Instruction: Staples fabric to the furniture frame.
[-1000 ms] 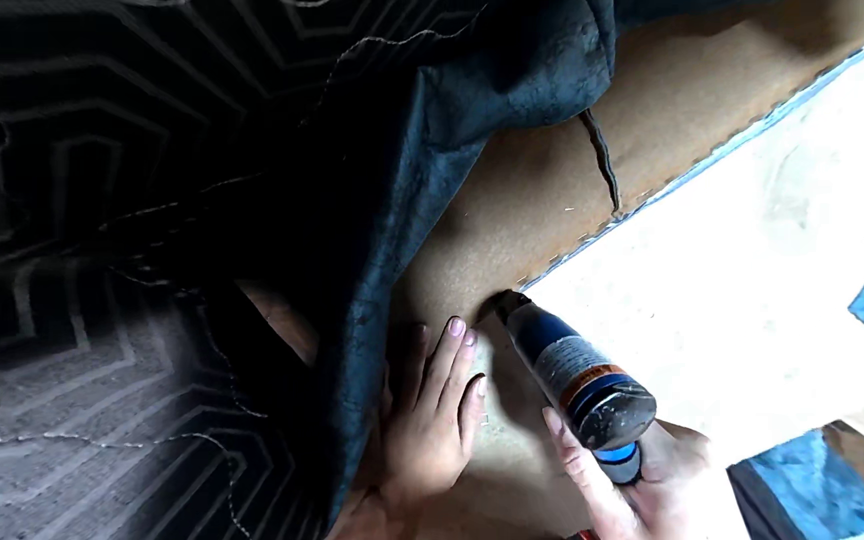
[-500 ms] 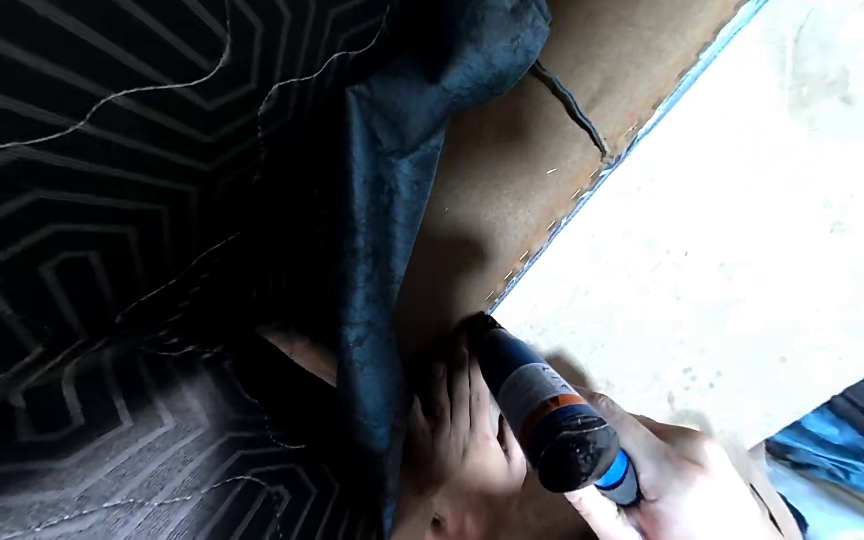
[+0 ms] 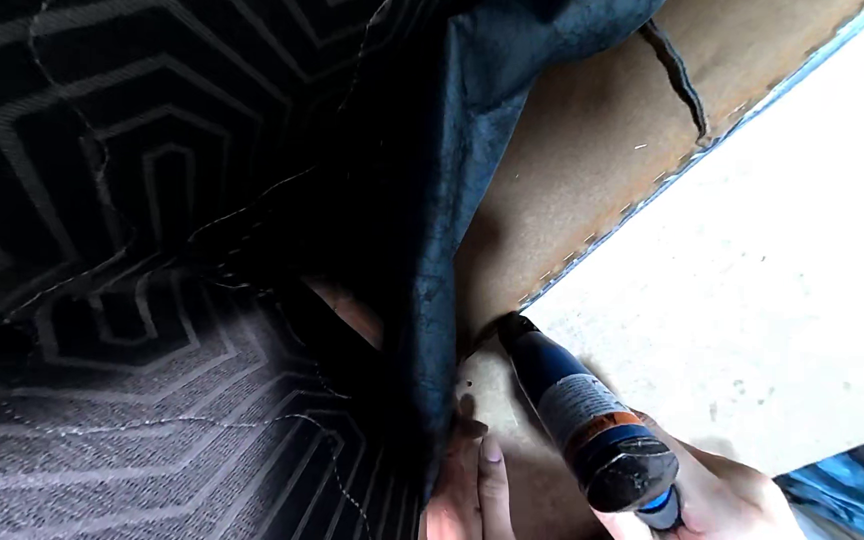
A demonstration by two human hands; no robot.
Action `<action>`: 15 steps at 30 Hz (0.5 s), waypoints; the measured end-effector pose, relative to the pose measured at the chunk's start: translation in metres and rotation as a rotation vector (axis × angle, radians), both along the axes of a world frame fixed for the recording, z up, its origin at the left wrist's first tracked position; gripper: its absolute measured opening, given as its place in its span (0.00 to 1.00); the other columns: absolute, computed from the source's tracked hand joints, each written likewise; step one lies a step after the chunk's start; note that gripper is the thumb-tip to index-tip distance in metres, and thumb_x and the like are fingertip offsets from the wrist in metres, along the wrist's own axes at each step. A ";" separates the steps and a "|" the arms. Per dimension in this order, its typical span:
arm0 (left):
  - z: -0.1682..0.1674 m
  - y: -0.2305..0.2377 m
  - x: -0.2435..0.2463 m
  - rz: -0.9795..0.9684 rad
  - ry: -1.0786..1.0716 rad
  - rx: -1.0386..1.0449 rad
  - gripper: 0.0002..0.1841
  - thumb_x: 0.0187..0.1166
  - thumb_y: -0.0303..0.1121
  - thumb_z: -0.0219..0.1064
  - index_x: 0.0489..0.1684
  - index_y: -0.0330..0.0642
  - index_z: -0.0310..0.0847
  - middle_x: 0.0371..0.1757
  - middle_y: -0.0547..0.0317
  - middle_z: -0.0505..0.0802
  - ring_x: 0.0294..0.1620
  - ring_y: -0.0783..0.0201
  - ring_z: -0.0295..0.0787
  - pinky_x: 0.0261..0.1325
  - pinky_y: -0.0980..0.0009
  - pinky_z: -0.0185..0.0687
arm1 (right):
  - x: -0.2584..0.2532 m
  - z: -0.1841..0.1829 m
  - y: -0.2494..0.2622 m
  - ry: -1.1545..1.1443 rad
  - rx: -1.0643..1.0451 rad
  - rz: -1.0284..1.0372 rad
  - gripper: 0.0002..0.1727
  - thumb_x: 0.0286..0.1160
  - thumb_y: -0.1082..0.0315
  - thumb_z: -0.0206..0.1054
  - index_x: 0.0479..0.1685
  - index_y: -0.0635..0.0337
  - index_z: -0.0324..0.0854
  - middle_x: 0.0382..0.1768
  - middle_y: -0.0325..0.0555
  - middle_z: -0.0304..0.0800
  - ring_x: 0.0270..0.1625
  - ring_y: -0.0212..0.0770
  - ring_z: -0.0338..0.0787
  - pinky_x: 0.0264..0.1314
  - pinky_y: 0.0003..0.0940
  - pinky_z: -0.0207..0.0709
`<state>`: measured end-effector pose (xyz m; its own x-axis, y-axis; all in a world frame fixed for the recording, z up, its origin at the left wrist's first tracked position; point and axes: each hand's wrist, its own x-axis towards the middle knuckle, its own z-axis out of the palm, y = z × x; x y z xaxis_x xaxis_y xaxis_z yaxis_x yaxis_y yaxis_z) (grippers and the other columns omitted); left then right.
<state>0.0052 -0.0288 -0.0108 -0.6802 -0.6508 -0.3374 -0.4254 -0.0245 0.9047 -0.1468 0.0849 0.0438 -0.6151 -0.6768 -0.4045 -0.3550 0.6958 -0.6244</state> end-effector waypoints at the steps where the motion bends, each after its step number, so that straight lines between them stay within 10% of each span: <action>1: 0.002 -0.002 0.002 0.016 0.041 0.065 0.21 0.94 0.42 0.50 0.66 0.31 0.72 0.82 0.48 0.77 0.84 0.75 0.69 0.87 0.72 0.64 | 0.001 0.001 -0.001 0.000 -0.004 -0.006 0.31 0.82 0.48 0.64 0.60 0.72 0.85 0.37 0.59 0.96 0.36 0.45 0.96 0.39 0.39 0.87; 9: 0.014 -0.004 -0.003 -0.042 -0.139 0.084 0.29 0.93 0.39 0.53 0.72 0.12 0.65 0.78 0.27 0.77 0.83 0.69 0.71 0.85 0.76 0.64 | 0.005 0.001 -0.008 0.012 -0.064 -0.019 0.26 0.82 0.53 0.67 0.58 0.72 0.84 0.36 0.57 0.95 0.35 0.41 0.95 0.37 0.34 0.84; 15: 0.022 -0.017 -0.011 -0.276 -0.356 -0.083 0.23 0.88 0.36 0.58 0.71 0.25 0.74 0.66 0.39 0.89 0.71 0.69 0.84 0.76 0.75 0.76 | 0.007 0.001 -0.008 0.011 -0.039 -0.036 0.26 0.82 0.52 0.66 0.59 0.72 0.85 0.37 0.57 0.96 0.36 0.40 0.95 0.39 0.34 0.86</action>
